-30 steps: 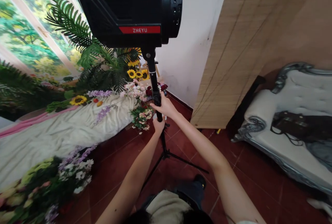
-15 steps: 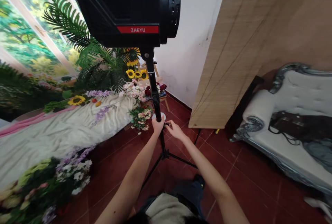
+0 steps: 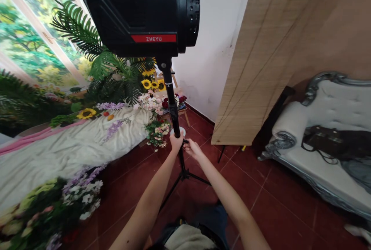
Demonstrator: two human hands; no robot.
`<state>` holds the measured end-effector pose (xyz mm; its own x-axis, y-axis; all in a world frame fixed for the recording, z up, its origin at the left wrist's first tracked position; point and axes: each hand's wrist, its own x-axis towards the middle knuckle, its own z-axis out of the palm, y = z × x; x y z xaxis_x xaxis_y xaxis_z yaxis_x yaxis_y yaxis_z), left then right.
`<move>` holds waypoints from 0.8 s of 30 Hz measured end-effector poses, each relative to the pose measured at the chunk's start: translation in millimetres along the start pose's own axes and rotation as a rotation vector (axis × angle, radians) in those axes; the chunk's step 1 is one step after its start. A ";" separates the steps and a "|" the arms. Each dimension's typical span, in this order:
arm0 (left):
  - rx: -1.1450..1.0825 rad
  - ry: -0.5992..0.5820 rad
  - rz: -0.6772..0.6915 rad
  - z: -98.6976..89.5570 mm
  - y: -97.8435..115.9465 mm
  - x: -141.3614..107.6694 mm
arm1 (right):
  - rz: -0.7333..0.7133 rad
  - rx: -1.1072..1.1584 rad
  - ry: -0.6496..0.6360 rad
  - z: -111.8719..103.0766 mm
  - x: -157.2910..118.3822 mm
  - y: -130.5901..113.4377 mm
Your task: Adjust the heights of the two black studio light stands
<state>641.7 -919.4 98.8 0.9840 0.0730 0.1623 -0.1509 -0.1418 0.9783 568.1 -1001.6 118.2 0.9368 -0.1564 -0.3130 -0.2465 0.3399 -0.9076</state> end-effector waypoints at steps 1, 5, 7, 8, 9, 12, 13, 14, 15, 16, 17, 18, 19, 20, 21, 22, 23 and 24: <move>0.011 0.004 0.018 0.0 0.3 -0.1 | -0.093 -0.111 0.048 -1.3 -4.1 1.5; 0.027 0.017 0.047 0.8 -1.7 -0.1 | -0.477 -0.651 0.131 -10.1 -17.8 7.6; 0.026 0.012 0.045 1.6 -3.4 0.1 | -0.526 -0.792 0.150 -13.3 -18.2 9.0; 0.031 0.010 0.046 2.0 -4.2 0.3 | -0.527 -0.813 0.170 -14.0 -16.4 9.3; 0.036 0.007 0.048 2.3 -4.8 0.4 | -0.522 -0.806 0.188 -14.1 -13.6 9.7; 0.045 0.016 0.057 3.0 -5.8 0.8 | -0.381 -0.628 0.170 -12.7 -2.8 10.3; 0.047 0.019 0.061 3.1 -5.8 0.8 | -0.276 -0.520 0.137 -12.5 0.3 10.1; 0.050 0.021 0.063 3.3 -5.9 0.7 | -0.155 -0.398 0.092 -12.8 2.6 9.7; 0.053 0.023 0.063 3.5 -5.8 0.6 | -0.038 -0.275 0.036 -13.6 4.1 9.0; 0.055 0.023 0.062 3.5 -5.8 0.5 | 0.061 -0.160 -0.027 -14.9 4.7 8.3; 0.057 0.021 0.062 3.6 -5.7 0.4 | 0.132 -0.063 -0.090 -16.5 4.4 7.5; 0.056 0.019 0.066 3.5 -5.6 0.4 | 0.179 0.003 -0.145 -18.2 3.4 7.1; 0.055 0.015 0.071 3.4 -5.4 0.3 | 0.207 0.034 -0.179 -19.7 1.6 6.9; 0.052 0.010 0.077 3.3 -5.3 0.1 | 0.216 0.024 -0.182 -20.8 -0.7 7.1; 0.050 0.007 0.082 3.1 -5.1 0.0 | 0.205 -0.030 -0.146 -21.6 -3.5 7.6; 0.050 0.007 0.083 2.9 -4.9 -0.3 | 0.161 -0.124 -0.079 -22.0 -6.6 8.1; 0.051 0.009 0.078 2.8 -4.7 -0.6 | 0.080 -0.248 0.006 -22.2 -9.9 8.6; 0.052 0.010 0.070 2.7 -4.4 -1.0 | -0.032 -0.385 0.090 -22.3 -13.0 8.7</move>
<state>641.7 -921.6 94.0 0.9701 0.0713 0.2321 -0.2143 -0.1975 0.9566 548.3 -1017.3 108.2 0.9243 -0.2476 -0.2905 -0.3086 -0.0368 -0.9505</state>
